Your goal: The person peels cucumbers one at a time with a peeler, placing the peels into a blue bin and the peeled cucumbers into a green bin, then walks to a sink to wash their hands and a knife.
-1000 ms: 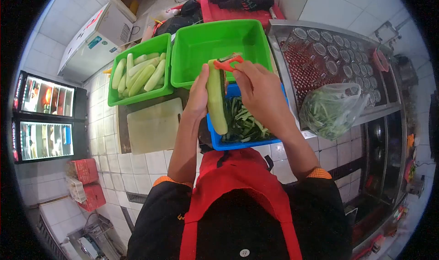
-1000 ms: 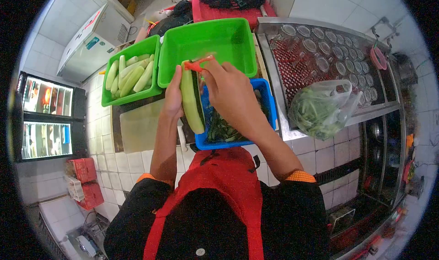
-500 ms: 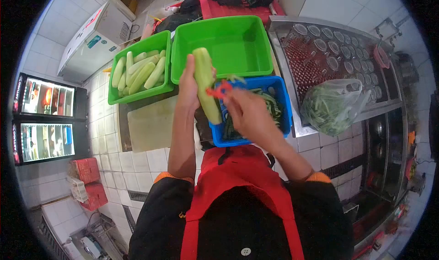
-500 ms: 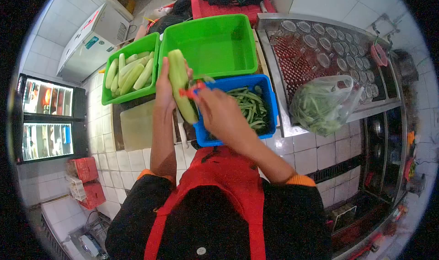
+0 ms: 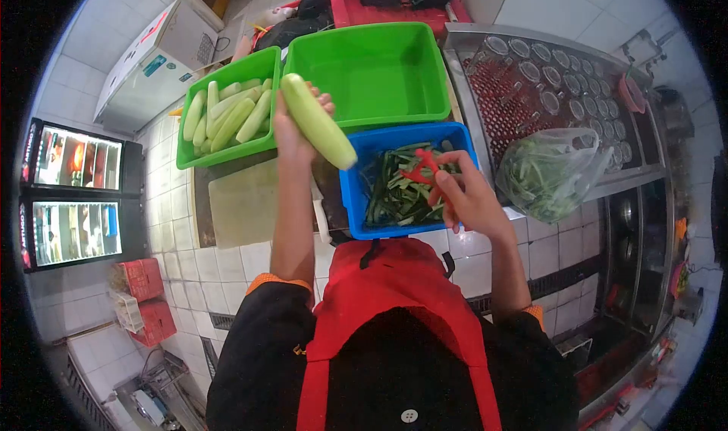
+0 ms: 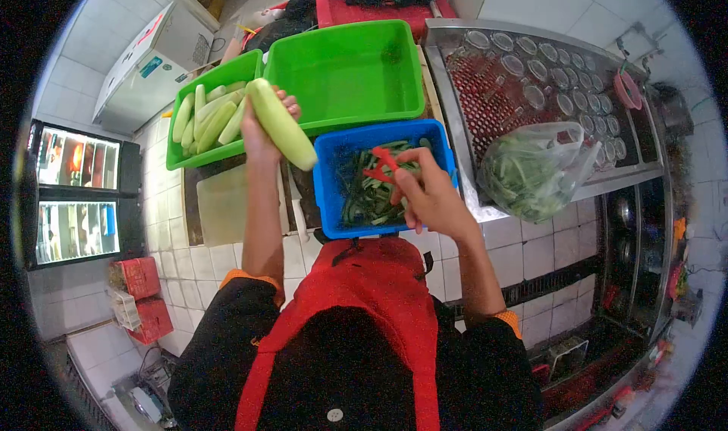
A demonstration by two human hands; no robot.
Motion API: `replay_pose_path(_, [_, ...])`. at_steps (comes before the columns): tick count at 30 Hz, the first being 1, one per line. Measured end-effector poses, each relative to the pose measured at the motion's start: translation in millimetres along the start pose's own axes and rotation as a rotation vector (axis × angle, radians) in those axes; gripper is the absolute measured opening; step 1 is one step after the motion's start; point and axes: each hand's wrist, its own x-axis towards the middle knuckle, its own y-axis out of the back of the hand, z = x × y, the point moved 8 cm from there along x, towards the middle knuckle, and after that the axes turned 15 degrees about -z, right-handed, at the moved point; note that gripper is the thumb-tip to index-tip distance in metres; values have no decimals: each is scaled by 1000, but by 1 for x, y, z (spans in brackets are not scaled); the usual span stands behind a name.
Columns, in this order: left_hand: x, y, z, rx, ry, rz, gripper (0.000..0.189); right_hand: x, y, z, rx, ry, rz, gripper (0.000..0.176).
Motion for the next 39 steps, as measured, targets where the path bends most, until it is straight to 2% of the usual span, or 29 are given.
replay_pose_path(1, [-6, 24, 21, 57, -70, 137, 49, -3, 3, 13, 244, -94, -30, 24])
replay_pose_path(2, [-15, 49, 45, 117, -137, 275, 48, -7, 11, 22, 246, -96, -28, 24])
replay_pose_path(4, [-35, 97, 100, 337, -202, 452, 47, -12, 10, 47, 436, -139, -153, 28])
replay_pose_path(5, [-35, 99, 115, 337, -202, 448, 47, -19, 20, 50, 126, -243, -53, 21])
replay_pose_path(7, [-49, 101, 157, 271, -384, 559, 52, -31, 25, 64, 109, -274, -41, 20])
replay_pose_path(8, [-51, 99, 171, 287, -407, 558, 52, -35, 26, 75, 93, -306, -28, 19])
replay_pose_path(10, [-71, 117, 212, 436, -515, 793, 59, -45, 37, 83, -154, -319, 257, 19])
replay_pose_path(11, [-74, 145, 236, 415, -521, 758, 60, -47, 34, 94, -8, -345, 201, 21])
replay_pose_path(12, [-78, 150, 252, 423, -549, 759, 60, -47, 31, 102, 133, -373, 153, 22])
replay_pose_path(15, [-71, 156, 282, 475, -580, 733, 60, -49, 17, 100, 178, -357, 194, 23])
replay_pose_path(17, [-64, 181, 294, 398, -447, 815, 58, -47, 8, 102, 170, -378, 192, 23])
replay_pose_path(18, [-60, 188, 302, 393, -458, 818, 58, -45, 4, 104, 181, -409, 205, 23])
replay_pose_path(20, [-59, 201, 294, 401, -255, 921, 47, -43, -7, 99, 185, -419, 234, 24])
replay_pose_path(21, [-61, 202, 291, 464, -136, 856, 45, -39, -9, 96, 144, -410, 242, 25])
replay_pose_path(22, [-62, 192, 280, 461, -122, 844, 45, -35, -11, 94, 106, -400, 258, 26])
replay_pose_path(24, [-66, 169, 262, 562, -321, 879, 53, -29, -16, 87, 91, -368, 283, 27])
replay_pose_path(26, [-54, 161, 231, 223, -240, 650, 54, -26, -23, 80, 97, -304, 317, 29])
replay_pose_path(28, [-42, 123, 192, 188, -86, 324, 57, -23, -25, 72, 123, -224, 384, 28])
replay_pose_path(29, [-43, 111, 169, 159, -16, 305, 57, -23, -24, 75, 139, -211, 441, 26])
replay_pose_path(30, [-42, 93, 145, 111, 74, 175, 61, -24, -24, 69, 116, -237, 479, 23])
replay_pose_path(31, [-41, 76, 124, 60, 151, 45, 66, -25, -19, 72, -28, -141, 550, 22])
replay_pose_path(32, [-41, 65, 104, 38, 196, 25, 66, -25, -14, 82, -72, -53, 611, 23])
replay_pose_path(34, [-48, 31, 51, -192, 353, -97, 76, -28, -13, 77, -358, -183, 773, 24])
replay_pose_path(35, [-49, 20, 29, -279, 399, -143, 78, -31, -16, 79, -351, -184, 775, 24])
replay_pose_path(37, [-50, 1, -10, -358, 464, -216, 81, -25, -31, 66, -795, -199, 721, 26])
replay_pose_path(39, [-44, -19, -41, -355, 507, -262, 82, -37, -38, 59, -745, -160, 817, 26])
